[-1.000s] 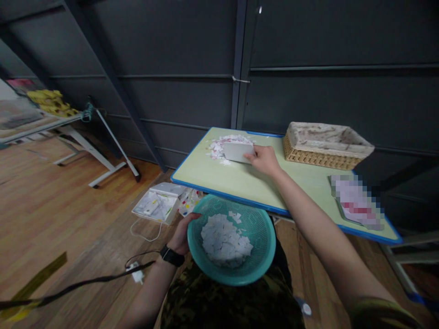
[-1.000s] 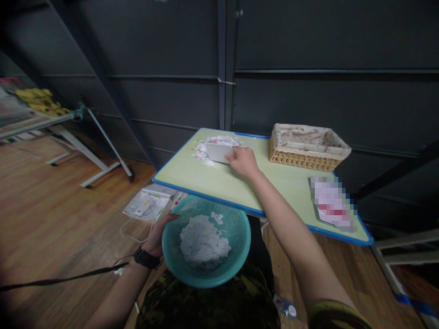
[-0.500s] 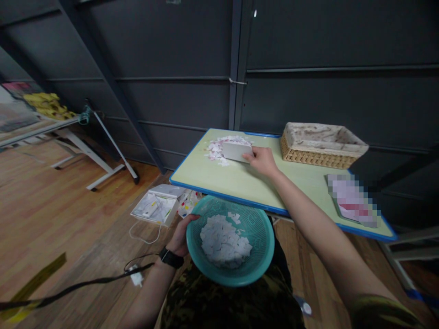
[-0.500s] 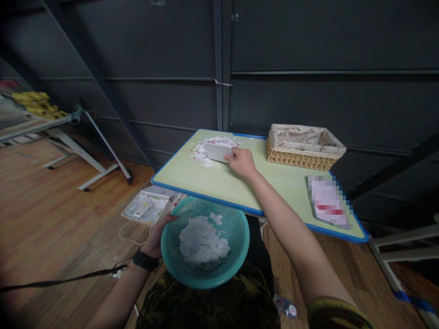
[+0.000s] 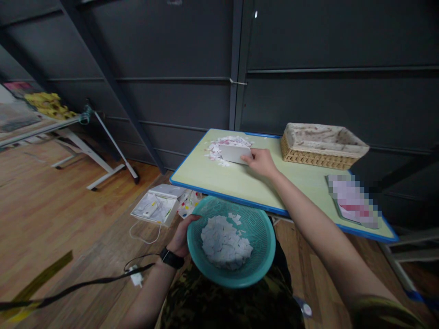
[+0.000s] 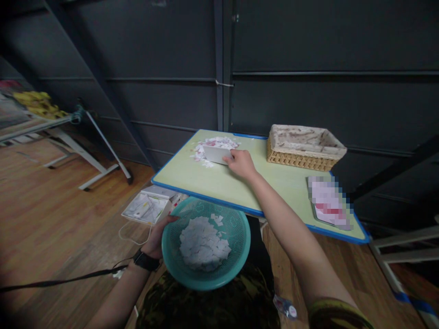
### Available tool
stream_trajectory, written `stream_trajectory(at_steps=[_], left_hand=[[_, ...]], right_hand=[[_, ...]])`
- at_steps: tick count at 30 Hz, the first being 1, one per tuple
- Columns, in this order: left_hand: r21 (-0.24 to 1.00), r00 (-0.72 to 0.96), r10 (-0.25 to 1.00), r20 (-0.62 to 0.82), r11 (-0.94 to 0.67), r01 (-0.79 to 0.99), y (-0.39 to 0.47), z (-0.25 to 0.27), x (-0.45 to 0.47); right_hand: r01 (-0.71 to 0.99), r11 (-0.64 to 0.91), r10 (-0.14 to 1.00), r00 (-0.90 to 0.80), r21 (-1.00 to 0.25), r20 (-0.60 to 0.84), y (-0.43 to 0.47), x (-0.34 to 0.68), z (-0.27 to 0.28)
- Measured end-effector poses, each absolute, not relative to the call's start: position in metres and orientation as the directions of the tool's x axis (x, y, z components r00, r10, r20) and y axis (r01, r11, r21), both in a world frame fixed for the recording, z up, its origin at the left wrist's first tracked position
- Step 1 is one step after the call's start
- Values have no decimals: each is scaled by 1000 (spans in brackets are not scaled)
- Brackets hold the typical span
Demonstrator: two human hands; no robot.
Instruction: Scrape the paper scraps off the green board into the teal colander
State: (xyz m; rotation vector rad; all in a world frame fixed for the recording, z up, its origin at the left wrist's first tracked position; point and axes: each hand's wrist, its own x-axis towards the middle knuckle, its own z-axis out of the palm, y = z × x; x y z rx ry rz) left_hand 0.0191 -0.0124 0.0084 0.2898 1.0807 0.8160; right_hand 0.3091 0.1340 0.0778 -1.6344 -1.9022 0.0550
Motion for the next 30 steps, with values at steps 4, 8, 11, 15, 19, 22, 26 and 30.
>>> stream_trajectory(at_steps=[4, 8, 11, 15, 19, 22, 26, 30], left_hand=[[591, 219, 724, -654, 669, -451, -12, 8, 20], [582, 225, 721, -656, 673, -457, -11, 7, 21], [579, 243, 720, -650, 676, -456, -11, 6, 22], [592, 224, 731, -645, 663, -458, -12, 5, 22], [588, 210, 722, -659, 670, -453, -12, 6, 22], [599, 205, 729, -654, 663, -449, -12, 7, 22], [590, 223, 721, -656, 675, -444, -12, 7, 23], [603, 224, 743, -631, 651, -462, -13, 7, 24]], right_hand=[[912, 179, 906, -7, -369, 424, 132, 312, 82], [925, 157, 901, 9, -345, 435, 131, 314, 85], [915, 165, 903, 10, -368, 429, 130, 311, 83], [915, 186, 904, -17, -359, 427, 129, 306, 80], [903, 188, 910, -13, -386, 414, 128, 305, 82], [898, 161, 905, 30, -408, 423, 128, 308, 85], [908, 139, 914, 35, -394, 404, 129, 310, 85], [878, 185, 914, 10, -441, 405, 130, 311, 84]])
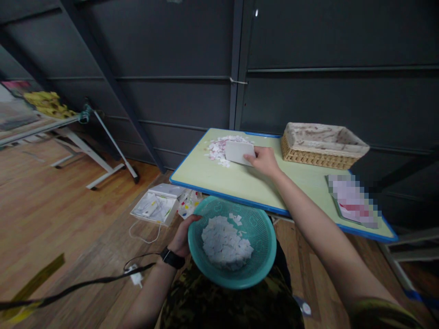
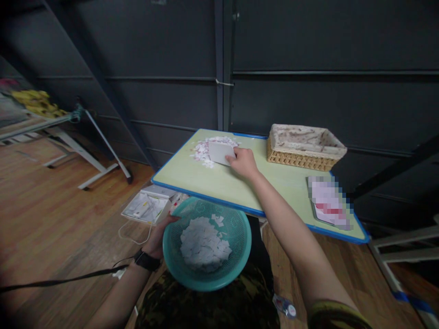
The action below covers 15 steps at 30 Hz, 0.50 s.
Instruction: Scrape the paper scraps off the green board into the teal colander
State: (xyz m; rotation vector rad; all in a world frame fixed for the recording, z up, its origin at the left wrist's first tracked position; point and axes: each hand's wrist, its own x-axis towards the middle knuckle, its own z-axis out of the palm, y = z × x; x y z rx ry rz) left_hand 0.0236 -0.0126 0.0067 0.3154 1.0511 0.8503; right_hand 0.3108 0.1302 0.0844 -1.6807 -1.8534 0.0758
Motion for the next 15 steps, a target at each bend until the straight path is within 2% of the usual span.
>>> stream_trajectory(at_steps=[15], left_hand=[[619, 222, 768, -600, 623, -479, -13, 2, 23]], right_hand=[[834, 253, 897, -12, -491, 441, 129, 313, 82]])
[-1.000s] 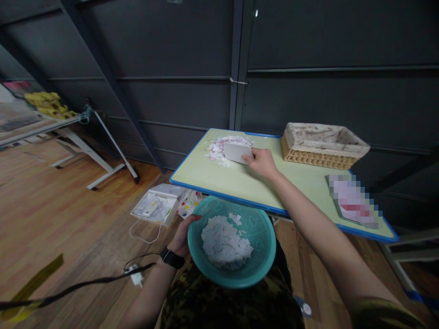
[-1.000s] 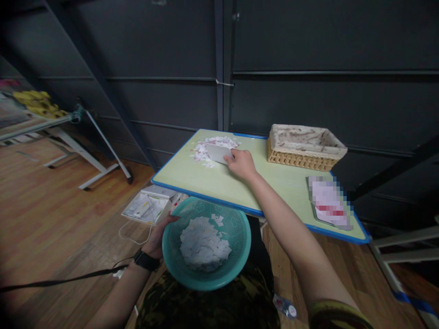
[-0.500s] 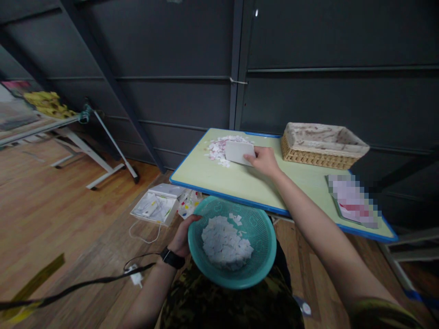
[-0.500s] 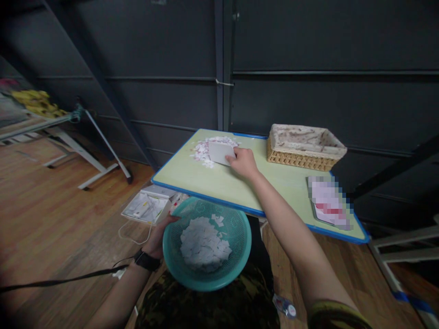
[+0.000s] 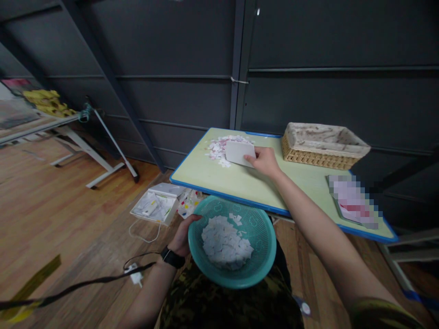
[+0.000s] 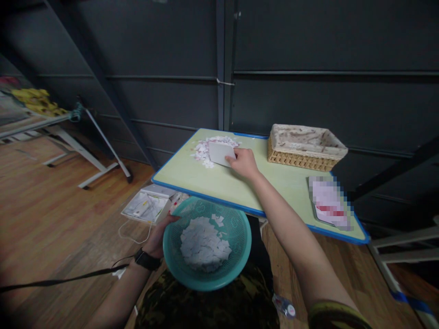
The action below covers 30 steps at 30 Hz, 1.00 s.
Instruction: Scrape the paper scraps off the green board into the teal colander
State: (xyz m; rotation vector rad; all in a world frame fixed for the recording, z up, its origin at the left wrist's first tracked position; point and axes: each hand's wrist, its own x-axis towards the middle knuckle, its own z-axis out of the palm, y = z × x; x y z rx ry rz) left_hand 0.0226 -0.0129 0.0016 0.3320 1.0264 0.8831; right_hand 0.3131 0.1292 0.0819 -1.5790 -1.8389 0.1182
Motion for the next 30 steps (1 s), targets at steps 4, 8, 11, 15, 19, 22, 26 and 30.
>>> stream_trajectory(at_steps=[4, 8, 11, 15, 19, 22, 26, 30], left_hand=[[628, 210, 780, -589, 606, -489, -13, 3, 24], [629, 214, 770, -601, 621, -468, -13, 4, 24], [633, 225, 771, -595, 623, -459, -13, 4, 24], [633, 229, 775, -590, 619, -465, -13, 3, 24], [633, 219, 775, -592, 616, -469, -13, 2, 23], [623, 216, 769, -602, 621, -475, -13, 3, 22], [587, 223, 728, -649, 665, -462, -11, 5, 20], [578, 242, 727, -643, 668, -469, -10, 3, 18]], right_hand=[[847, 227, 909, -8, -480, 417, 130, 315, 86], [871, 193, 901, 25, -451, 433, 131, 320, 88], [868, 192, 892, 41, -459, 451, 131, 321, 88], [838, 217, 889, 42, -501, 455, 130, 320, 86], [786, 270, 903, -6, -556, 430, 130, 319, 84], [746, 290, 911, -24, -600, 411, 131, 319, 82], [719, 297, 913, -21, -629, 407, 133, 317, 77], [679, 309, 925, -51, -666, 377, 136, 316, 70]])
